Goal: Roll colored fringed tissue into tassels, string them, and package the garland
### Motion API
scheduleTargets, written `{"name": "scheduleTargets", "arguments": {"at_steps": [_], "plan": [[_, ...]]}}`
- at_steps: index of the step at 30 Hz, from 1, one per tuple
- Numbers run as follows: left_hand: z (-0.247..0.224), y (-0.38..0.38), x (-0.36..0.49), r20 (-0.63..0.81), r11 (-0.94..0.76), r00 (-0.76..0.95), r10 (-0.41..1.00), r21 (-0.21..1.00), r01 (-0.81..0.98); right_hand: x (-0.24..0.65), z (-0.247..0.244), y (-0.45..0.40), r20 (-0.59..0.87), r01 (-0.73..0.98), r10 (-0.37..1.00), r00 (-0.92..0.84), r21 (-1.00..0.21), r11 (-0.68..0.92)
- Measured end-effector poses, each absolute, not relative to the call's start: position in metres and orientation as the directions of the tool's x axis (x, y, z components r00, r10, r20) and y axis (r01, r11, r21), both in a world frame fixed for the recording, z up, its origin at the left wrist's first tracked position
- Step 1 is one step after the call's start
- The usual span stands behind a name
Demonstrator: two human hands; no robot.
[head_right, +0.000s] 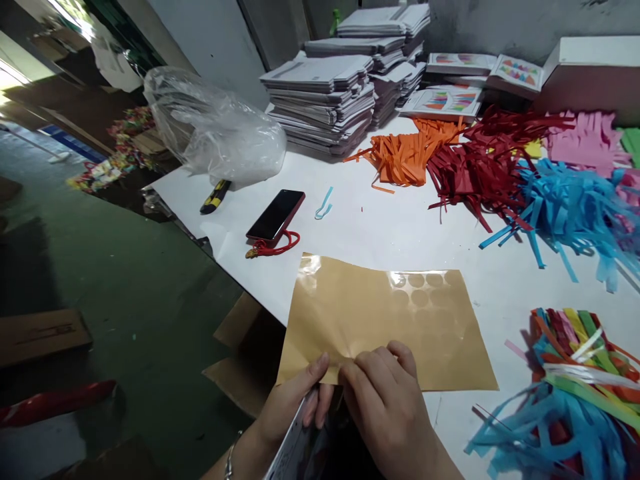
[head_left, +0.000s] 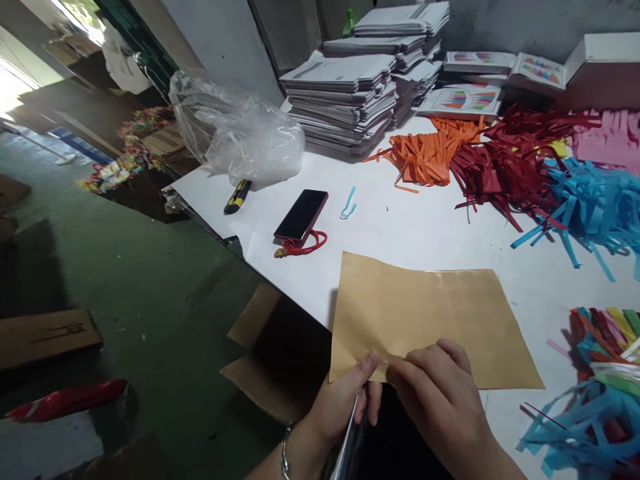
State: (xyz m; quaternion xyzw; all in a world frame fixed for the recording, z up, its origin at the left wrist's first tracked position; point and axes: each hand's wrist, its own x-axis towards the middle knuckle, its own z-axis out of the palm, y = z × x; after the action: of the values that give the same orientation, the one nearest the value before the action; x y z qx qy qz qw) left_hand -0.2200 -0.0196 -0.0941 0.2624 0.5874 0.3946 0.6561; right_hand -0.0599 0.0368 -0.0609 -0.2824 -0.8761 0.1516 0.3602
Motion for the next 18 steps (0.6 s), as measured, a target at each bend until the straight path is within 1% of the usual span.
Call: {"name": "scheduleTargets", "arguments": {"at_steps": [2,4,7,9,11,14,16,17,18], "plan": [[-0.095,-0.019,-0.220,-0.583,0.564,-0.031,0.812,0.797,-0.214,-0.057,-0.054,0.033,0.560,0.329,0.600,-0.572,-0.513,0.793],[-0.095,-0.019,-0.221,-0.613,0.589,-0.082,0.786,0.782,-0.206,-0.050,-0.049,0.028,0.560,0.222,0.623,-0.547,-0.620,0.752],[-0.096,-0.022,-0.226,-0.621,0.601,-0.122,0.775,0.782,-0.163,-0.038,-0.046,0.017,0.489,0.088,0.758,-0.432,-0.813,0.575],[-0.095,-0.025,-0.232,-0.588,0.577,-0.144,0.796,0.809,-0.115,-0.036,-0.047,0.008,0.409,0.037,0.821,-0.398,-0.887,0.460],[-0.091,-0.027,-0.240,-0.533,0.536,-0.213,0.819,0.843,-0.048,-0.043,-0.048,-0.002,0.349,0.069,0.829,-0.437,-0.906,0.418],[-0.077,-0.030,-0.249,-0.420,0.481,-0.384,0.823,0.874,0.075,-0.062,-0.048,-0.020,0.321,0.162,0.790,-0.522,-0.872,0.462],[-0.062,-0.035,-0.254,-0.312,0.425,-0.484,0.817,0.894,0.141,-0.071,-0.046,-0.029,0.331,0.164,0.762,-0.557,-0.855,0.492],[-0.053,-0.039,-0.256,-0.253,0.376,-0.496,0.830,0.912,0.163,-0.072,-0.044,-0.030,0.334,0.165,0.754,-0.565,-0.850,0.500],[-0.043,-0.044,-0.257,-0.205,0.318,-0.467,0.861,0.931,0.179,-0.070,-0.043,-0.030,0.330,0.172,0.757,-0.564,-0.850,0.499]]}}
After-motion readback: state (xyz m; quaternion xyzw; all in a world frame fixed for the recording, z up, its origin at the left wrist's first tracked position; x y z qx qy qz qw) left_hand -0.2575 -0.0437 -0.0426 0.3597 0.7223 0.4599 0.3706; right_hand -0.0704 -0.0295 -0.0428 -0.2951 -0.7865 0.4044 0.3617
